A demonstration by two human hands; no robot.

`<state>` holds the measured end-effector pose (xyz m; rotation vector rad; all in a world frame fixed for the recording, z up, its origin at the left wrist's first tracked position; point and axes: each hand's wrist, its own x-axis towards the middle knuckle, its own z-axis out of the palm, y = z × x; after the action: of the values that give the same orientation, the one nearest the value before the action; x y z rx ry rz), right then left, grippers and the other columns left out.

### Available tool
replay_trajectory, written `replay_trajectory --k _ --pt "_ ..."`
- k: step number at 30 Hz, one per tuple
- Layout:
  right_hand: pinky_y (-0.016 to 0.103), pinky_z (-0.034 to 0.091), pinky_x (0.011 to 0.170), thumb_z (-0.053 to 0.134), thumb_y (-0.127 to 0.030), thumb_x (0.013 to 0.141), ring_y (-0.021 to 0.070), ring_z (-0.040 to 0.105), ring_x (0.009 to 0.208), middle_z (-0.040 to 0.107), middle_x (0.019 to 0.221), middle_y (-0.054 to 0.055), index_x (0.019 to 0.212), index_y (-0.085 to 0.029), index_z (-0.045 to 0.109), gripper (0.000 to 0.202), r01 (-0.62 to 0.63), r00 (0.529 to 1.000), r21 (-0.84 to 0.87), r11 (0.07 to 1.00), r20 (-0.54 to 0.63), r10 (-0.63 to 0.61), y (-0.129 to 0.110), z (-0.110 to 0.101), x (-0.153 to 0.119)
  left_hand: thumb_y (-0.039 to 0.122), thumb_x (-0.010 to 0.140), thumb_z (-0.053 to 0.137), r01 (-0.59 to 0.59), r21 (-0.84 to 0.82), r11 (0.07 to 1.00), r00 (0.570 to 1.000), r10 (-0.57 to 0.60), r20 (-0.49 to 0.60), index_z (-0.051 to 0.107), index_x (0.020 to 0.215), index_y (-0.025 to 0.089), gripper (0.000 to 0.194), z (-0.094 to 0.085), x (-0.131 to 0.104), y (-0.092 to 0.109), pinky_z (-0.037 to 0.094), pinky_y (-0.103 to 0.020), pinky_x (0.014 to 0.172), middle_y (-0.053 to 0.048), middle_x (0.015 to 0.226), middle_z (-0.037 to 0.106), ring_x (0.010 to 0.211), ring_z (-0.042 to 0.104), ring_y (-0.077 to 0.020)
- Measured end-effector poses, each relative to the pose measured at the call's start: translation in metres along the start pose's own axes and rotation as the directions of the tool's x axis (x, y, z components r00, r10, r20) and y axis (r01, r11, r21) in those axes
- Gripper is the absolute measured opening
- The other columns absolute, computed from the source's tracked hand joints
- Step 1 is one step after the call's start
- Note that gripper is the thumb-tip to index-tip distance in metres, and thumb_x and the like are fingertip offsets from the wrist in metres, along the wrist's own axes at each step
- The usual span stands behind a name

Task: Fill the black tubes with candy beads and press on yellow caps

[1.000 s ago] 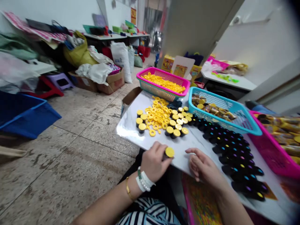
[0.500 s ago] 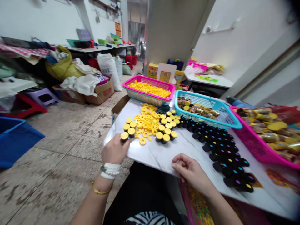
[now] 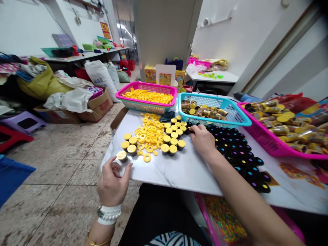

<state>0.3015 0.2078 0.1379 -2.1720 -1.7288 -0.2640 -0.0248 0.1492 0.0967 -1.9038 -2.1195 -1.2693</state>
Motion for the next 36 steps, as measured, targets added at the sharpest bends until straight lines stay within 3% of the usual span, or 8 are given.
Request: replay_trajectory --k 9,14,18,22,26,29,32,36 --pt "0.029 0.032 0.056 0.054 -0.024 0.086 0.0199 0.058 0.076 0.064 0.099 0.008 0.098 -0.021 0.066 0.017 0.060 0.998 -0.050 0.997 0.021 -0.059 0.003 0.010 0.013 0.040 0.078 0.070 0.016 -0.133 0.991 1.000 -0.018 -0.014 0.050 0.124 0.015 0.057 0.005 -0.008 -0.008 0.046 -0.021 0.055 0.000 0.082 0.062 0.055 0.051 -0.0091" --pt "0.027 0.034 0.057 0.058 -0.026 0.084 0.0180 0.058 0.073 0.064 0.089 0.004 0.087 -0.022 0.067 0.010 0.131 0.990 -0.038 0.991 0.058 -0.129 0.010 -0.008 0.006 0.033 0.076 0.073 0.057 -0.252 0.966 0.994 -0.078 -0.077 0.049 0.127 0.013 0.059 0.005 -0.011 -0.012 0.044 -0.019 0.049 -0.002 0.087 0.063 0.053 0.053 -0.0076" --pt "0.027 0.038 0.059 0.058 -0.026 0.085 0.0161 0.058 0.067 0.061 0.082 0.003 0.083 -0.020 0.065 0.009 0.227 0.973 0.033 0.973 0.034 -0.228 0.017 -0.037 -0.040 0.020 0.077 0.072 -0.175 -0.170 0.970 0.975 0.146 -0.167 0.062 0.109 0.016 0.033 -0.008 -0.023 -0.005 0.045 -0.020 0.053 0.000 0.077 0.063 0.054 0.053 -0.0079" --pt "0.027 0.042 0.061 0.057 -0.028 0.088 0.0140 0.057 0.062 0.062 0.085 0.002 0.083 -0.021 0.063 0.010 0.300 0.943 0.137 0.944 0.105 -0.315 0.014 -0.052 -0.091 0.017 0.083 0.067 -0.352 -0.197 0.915 0.931 0.365 0.029 0.065 0.097 0.018 0.014 -0.007 -0.031 0.019 0.049 -0.022 0.065 -0.001 0.080 0.065 0.063 0.058 -0.0096" --pt "0.026 0.044 0.062 0.056 -0.026 0.090 0.0141 0.060 0.065 0.064 0.089 0.002 0.085 -0.022 0.063 0.010 0.323 0.931 0.201 0.925 0.109 -0.349 0.006 -0.046 -0.108 0.029 0.088 0.062 -0.347 -0.033 0.937 0.915 0.346 0.209 0.063 0.113 0.021 0.026 0.009 -0.023 0.039 0.048 -0.024 0.062 -0.006 0.098 0.065 0.079 0.064 -0.0157" --pt "0.025 0.045 0.061 0.057 -0.026 0.090 0.0137 0.062 0.065 0.065 0.087 0.002 0.086 -0.021 0.063 0.008 0.334 0.936 0.199 0.921 0.051 -0.350 0.003 -0.041 -0.107 0.035 0.089 0.061 -0.382 0.077 0.921 0.882 0.339 0.326 0.063 0.111 0.022 0.026 0.012 -0.018 0.048 0.046 -0.026 0.055 -0.006 0.104 0.063 0.079 0.064 -0.0184" --pt "0.024 0.045 0.059 0.058 -0.026 0.090 0.0117 0.061 0.061 0.067 0.087 0.001 0.092 -0.020 0.062 0.008 0.357 0.933 0.194 0.914 -0.020 -0.360 0.002 -0.043 -0.110 0.036 0.089 0.059 -0.451 -0.028 0.892 0.806 0.420 0.417 0.063 0.102 0.019 0.022 0.005 -0.027 0.052 0.051 -0.029 0.063 -0.007 0.102 0.062 0.083 0.063 -0.0205" --pt "0.021 0.045 0.059 0.061 -0.023 0.090 0.0102 0.063 0.064 0.069 0.086 0.001 0.092 -0.019 0.063 0.005 0.387 0.918 0.202 0.900 -0.170 -0.357 0.000 -0.046 -0.119 0.026 0.093 0.052 -0.522 -0.206 0.828 0.718 0.556 0.418 0.060 0.099 0.018 0.013 -0.002 -0.047 0.053 0.054 -0.030 0.073 -0.008 0.101 0.060 0.088 0.060 -0.0198"
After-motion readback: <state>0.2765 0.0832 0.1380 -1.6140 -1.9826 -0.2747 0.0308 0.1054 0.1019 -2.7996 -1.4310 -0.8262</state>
